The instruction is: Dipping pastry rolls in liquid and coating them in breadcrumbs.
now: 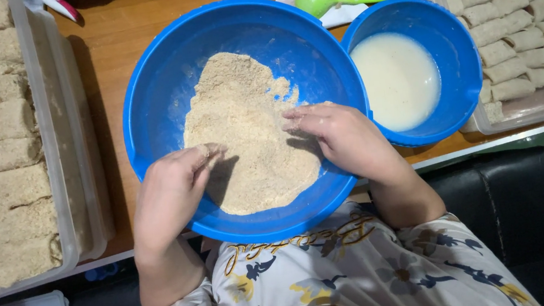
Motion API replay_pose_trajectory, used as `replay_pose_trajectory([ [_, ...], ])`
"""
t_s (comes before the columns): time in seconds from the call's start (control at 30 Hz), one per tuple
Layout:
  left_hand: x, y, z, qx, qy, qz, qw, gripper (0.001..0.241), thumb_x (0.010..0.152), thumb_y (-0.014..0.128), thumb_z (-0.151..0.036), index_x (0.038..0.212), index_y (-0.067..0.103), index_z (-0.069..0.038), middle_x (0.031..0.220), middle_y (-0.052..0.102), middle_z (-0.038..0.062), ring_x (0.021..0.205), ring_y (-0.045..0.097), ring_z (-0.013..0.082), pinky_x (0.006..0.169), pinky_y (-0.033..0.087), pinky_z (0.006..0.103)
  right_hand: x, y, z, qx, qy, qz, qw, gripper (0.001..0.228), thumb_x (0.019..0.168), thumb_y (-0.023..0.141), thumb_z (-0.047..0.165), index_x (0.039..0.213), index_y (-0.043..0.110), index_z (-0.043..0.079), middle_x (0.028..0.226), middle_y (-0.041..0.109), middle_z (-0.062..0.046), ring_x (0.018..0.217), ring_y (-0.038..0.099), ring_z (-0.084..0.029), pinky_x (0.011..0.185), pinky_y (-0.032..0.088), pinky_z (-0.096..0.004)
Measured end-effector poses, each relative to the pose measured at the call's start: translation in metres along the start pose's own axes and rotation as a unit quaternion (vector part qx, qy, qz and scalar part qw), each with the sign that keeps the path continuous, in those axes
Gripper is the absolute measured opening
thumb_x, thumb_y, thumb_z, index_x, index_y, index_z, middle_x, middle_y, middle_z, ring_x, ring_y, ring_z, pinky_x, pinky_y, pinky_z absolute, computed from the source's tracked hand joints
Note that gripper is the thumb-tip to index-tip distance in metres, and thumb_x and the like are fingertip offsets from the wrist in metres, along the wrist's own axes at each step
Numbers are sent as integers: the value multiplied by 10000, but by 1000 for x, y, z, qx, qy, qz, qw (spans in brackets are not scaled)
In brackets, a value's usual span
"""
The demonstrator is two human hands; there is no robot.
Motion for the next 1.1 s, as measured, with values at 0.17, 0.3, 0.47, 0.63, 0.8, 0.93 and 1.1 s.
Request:
replay_pose_trajectory([
  [0.17,-2,-1,-1,-20,52,-31,998,372,827,611,92,1125,766,-68,1034,747,180,918,727,350,748,573,410,0,1,-1,39,12,22,999,302,866,685,34,1143,771,120,1148,764,-109,1067,727,-303,894,582,-392],
  [0.3,-4,-7,-11,-47,105,-54,992,392,839,572,103,1159,736,-52,1138,741,183,1018,731,355,825,588,395,2,0,0,25,34,38,998,265,842,729,98,1098,792,123,1046,774,-91,963,731,-297,810,575,-399],
  [0.47,0,-1,-5,-16,3,15,1000,319,834,735,-67,1141,794,-131,966,759,146,810,732,307,691,566,384,-2,0,-9,22,93,28,995,144,878,806,236,911,776,100,913,754,-82,871,729,-275,746,574,-380],
  [0.63,-1,-4,-9,-10,35,-9,999,192,846,780,-208,1009,807,-109,919,774,105,753,735,260,625,553,357,-4,-2,-10,30,65,1,997,244,906,692,79,1137,758,122,1012,760,-92,956,729,-286,829,576,-387],
  [0.8,0,-3,-3,28,-8,-10,1000,245,839,815,-317,843,803,-72,807,758,112,690,718,263,583,523,364,-3,-8,-1,10,9,-39,999,524,840,587,-75,1300,716,139,1248,740,-116,1162,700,-306,984,557,-403],
  [0.93,0,-4,-2,56,-12,-12,998,289,837,834,-338,818,794,-52,780,726,139,722,708,297,616,521,391,-1,-7,0,49,16,-43,998,461,905,618,-89,1291,723,142,1459,592,-154,1254,655,-344,1026,537,-401],
  [1.1,-2,-3,-9,-29,53,-15,998,171,879,745,-107,1041,765,-55,1037,768,125,899,745,295,732,572,377,-6,-8,-5,101,16,-72,992,450,1017,561,-124,1356,702,137,1629,421,-205,1383,620,-374,1122,536,-393],
])
Point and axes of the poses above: each hand's wrist, its own x-axis towards the middle knuckle, its own y-axis out of the palm, z = x × y, the point moved 8 cm from there along x, towards the middle knuckle
